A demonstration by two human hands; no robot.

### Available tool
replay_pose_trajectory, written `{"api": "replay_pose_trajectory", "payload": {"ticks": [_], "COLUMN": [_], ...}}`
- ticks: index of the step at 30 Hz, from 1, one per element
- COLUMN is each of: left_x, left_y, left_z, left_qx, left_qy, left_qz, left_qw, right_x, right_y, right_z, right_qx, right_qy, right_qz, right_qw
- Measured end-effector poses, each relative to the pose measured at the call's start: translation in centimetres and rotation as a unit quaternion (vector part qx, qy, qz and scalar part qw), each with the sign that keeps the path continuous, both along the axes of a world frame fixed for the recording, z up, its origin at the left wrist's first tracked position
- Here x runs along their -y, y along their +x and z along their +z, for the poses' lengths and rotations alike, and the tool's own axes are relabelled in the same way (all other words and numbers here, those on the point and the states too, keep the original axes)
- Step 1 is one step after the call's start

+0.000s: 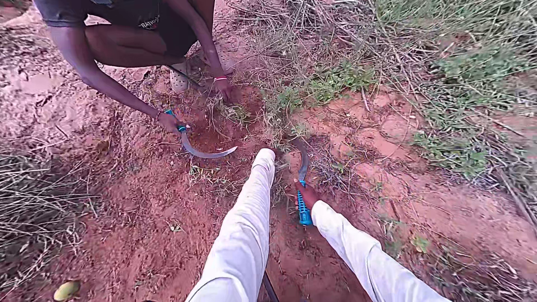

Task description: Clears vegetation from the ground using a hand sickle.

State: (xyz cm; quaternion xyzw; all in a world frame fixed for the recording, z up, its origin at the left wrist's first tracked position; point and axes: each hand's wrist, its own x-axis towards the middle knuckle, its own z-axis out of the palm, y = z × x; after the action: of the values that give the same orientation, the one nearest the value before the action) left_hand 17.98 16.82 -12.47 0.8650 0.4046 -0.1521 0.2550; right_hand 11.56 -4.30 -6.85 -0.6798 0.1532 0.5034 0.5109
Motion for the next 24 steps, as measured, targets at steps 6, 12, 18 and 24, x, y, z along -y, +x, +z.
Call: {"api": "replay_pose_trajectory", "payload": {"ticks": [6,12,18,24], "left_x": [2.2,2.4,-1.4,-1.7], "left_y": [4.2,5.8,3.7,1.9], "left_z": [5.6,5.2,4.1,4.2], "left_qx": [-0.034,-0.047,0.075,0.116], "left_qy": [-0.086,-0.053,-0.131,-0.154], "left_qz": [-0.033,-0.048,0.249,0.307], "left_qw": [0.995,0.996,0.957,0.932], "right_x": [-1.7,-3.1,-0.1,0.0], "right_y": [-2.2,-3.0,-2.9,-0.4], "right_z": [0.6,1.3,2.3,1.2], "right_qx": [-0.024,-0.037,0.013,0.071], "right_qy": [0.005,0.017,-0.021,-0.075], "right_qz": [-0.082,-0.119,-0.089,0.048], "right_qw": [0.996,0.992,0.996,0.994]}}
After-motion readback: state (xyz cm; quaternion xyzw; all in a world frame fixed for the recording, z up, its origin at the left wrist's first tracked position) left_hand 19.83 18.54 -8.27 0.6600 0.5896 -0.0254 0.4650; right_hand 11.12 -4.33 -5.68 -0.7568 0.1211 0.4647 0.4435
